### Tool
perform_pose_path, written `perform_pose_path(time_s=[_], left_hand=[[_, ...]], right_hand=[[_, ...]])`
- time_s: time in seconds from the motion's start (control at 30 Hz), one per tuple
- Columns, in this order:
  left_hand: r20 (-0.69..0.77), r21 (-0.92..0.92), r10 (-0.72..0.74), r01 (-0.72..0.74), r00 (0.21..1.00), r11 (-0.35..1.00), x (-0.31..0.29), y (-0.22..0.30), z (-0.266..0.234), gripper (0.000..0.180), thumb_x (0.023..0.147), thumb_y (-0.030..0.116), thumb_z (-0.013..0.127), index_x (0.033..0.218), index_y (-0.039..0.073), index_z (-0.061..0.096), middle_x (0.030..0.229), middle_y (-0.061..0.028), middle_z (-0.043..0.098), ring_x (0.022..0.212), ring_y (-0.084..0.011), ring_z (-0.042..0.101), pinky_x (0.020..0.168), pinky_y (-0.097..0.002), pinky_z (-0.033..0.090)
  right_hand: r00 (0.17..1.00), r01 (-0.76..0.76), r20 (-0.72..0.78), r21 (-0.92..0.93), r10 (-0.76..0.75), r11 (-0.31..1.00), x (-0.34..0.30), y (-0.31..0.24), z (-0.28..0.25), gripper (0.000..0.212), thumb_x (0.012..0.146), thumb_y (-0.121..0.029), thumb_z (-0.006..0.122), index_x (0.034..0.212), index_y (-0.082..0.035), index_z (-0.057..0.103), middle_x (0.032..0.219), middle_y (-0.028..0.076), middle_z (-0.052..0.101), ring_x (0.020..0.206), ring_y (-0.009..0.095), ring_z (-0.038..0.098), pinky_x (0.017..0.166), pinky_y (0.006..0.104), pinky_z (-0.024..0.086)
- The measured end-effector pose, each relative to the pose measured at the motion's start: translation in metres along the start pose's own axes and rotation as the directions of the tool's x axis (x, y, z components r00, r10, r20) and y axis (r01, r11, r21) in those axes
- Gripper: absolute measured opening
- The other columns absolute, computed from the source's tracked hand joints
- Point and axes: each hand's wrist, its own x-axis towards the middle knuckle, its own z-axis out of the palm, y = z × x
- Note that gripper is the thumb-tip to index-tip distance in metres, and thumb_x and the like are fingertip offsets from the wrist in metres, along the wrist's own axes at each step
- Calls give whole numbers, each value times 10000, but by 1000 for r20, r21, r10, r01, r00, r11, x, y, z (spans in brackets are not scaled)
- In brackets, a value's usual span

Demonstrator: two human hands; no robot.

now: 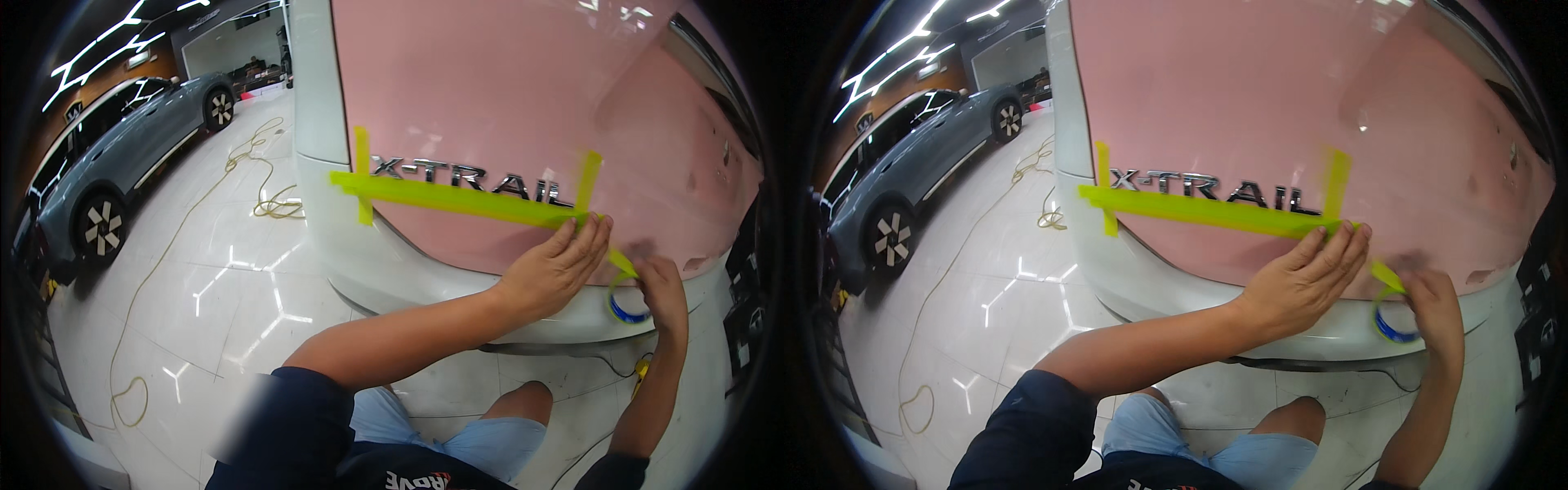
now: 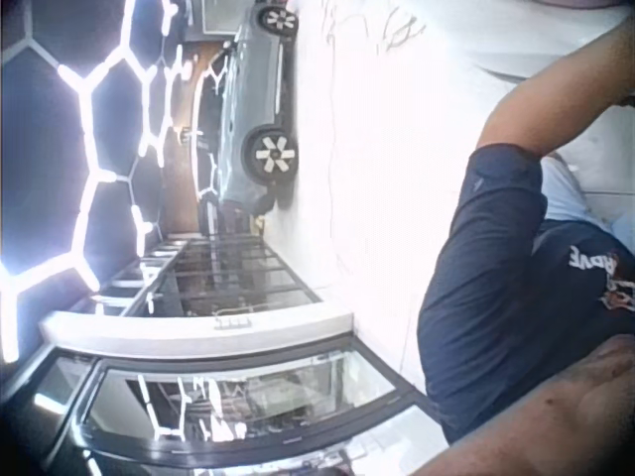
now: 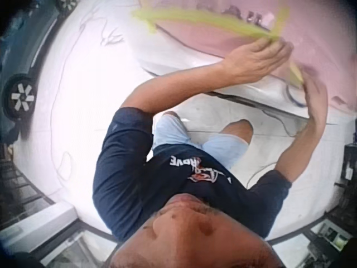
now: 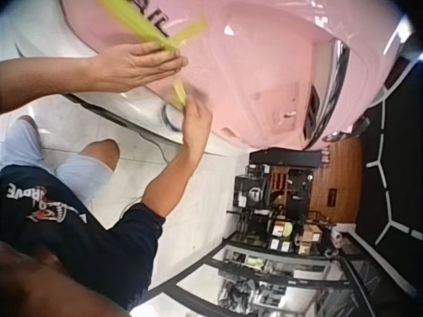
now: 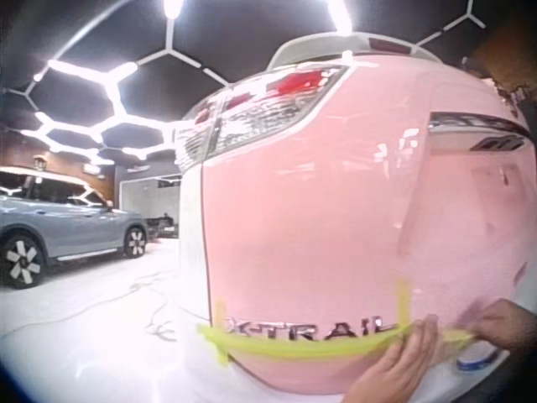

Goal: The person applies strips of yellow masking tape to the rear of a pink car, specifically over the 'X-TRAIL' and '4WD' chrome emblems. They measure, cut, and smooth the tape to cover the lettering and surrounding areas.

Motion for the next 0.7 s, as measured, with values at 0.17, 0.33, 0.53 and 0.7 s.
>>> perform_pose_path(time_s=[0.17,0.33,0.53,0.7], left_hand=[[-47,-130,-2,-4,999,991,14,3,-4,540,912,212,507,1361,-87,536,1469,-256,477,1380,-383,439,1137,-474,367],[-116,-571,-272,160,955,805,-40,-4,-33,559,881,191,650,1362,-73,550,1408,-247,534,1369,-424,458,1170,-557,296],[107,139,-554,539,826,831,-163,-120,-52,698,996,392,552,1550,20,349,1645,-140,291,1521,-465,162,1205,-615,4],[125,33,-715,718,688,696,-157,-134,-57,654,1037,400,483,1568,50,333,1658,-126,263,1540,-446,85,1202,-609,-19]], right_hand=[[931,-47,-322,357,170,933,-94,95,-47,286,978,-328,608,815,-104,539,717,-34,459,595,79,402,541,268,329],[958,-275,45,429,284,860,-181,150,79,273,988,-331,611,908,-70,611,772,37,616,633,115,581,543,273,464],[681,-651,583,204,443,731,-238,141,233,289,974,-277,648,947,6,703,714,41,627,605,140,578,551,281,450],[672,-223,708,-90,220,971,-230,125,291,418,974,-385,609,922,17,709,748,145,685,670,238,654,657,367,505]])
